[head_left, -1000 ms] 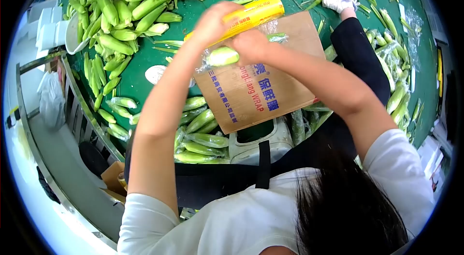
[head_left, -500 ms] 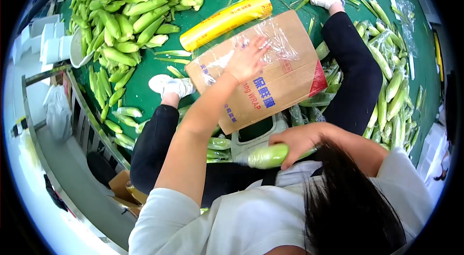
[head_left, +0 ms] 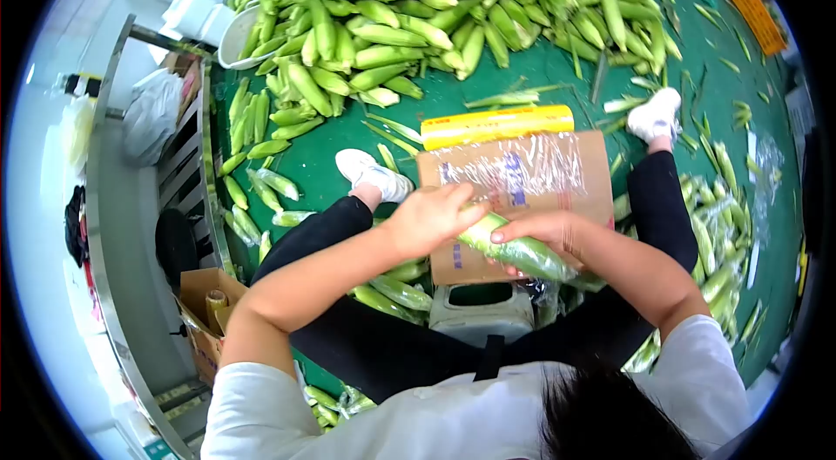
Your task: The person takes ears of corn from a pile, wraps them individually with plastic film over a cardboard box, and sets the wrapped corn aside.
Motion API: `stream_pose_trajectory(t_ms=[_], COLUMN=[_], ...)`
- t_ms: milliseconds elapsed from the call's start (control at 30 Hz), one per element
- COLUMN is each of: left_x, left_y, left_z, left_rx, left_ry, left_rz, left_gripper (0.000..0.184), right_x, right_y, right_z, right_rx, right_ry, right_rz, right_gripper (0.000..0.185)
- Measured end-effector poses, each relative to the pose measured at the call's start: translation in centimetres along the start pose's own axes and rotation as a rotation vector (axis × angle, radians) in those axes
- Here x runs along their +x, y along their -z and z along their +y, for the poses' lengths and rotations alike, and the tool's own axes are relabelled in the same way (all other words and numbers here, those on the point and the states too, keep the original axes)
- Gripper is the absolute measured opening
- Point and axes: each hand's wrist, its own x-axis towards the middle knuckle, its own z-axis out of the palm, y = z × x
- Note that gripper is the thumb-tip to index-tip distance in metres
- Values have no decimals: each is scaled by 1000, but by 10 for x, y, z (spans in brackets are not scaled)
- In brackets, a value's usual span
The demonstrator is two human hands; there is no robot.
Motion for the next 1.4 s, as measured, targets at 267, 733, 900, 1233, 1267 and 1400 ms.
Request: stream_pose_trajectory(t_ms=[267, 733, 900, 1233, 1267, 1400], left_x=[-93, -490, -140, 65, 70, 62], left_y=[59, -110, 18, -90, -100, -154], left_z=[-172, -200, -212, -100, -88, -72], left_rx=[-1867, -272, 140, -251, -232, -239], left_ry=[1042, 1794, 382, 502, 554, 534], left_rz=[-371, -704, -62, 152, 103, 200], left_gripper=[59, 58, 62, 59, 61, 65], right_x=[146, 270, 118, -36, -28, -9], right_y=[72, 293, 175, 150, 142, 119], right_z=[-170, -254, -147, 56, 76, 90], right_rx=[-2099, -308, -391, -933, -1054, -1122], right_ry=[1112, 617, 608, -12, 94, 89], right_rz=[749, 776, 668, 1850, 1898, 1659], right_gripper=[44, 67, 61, 57, 48, 22])
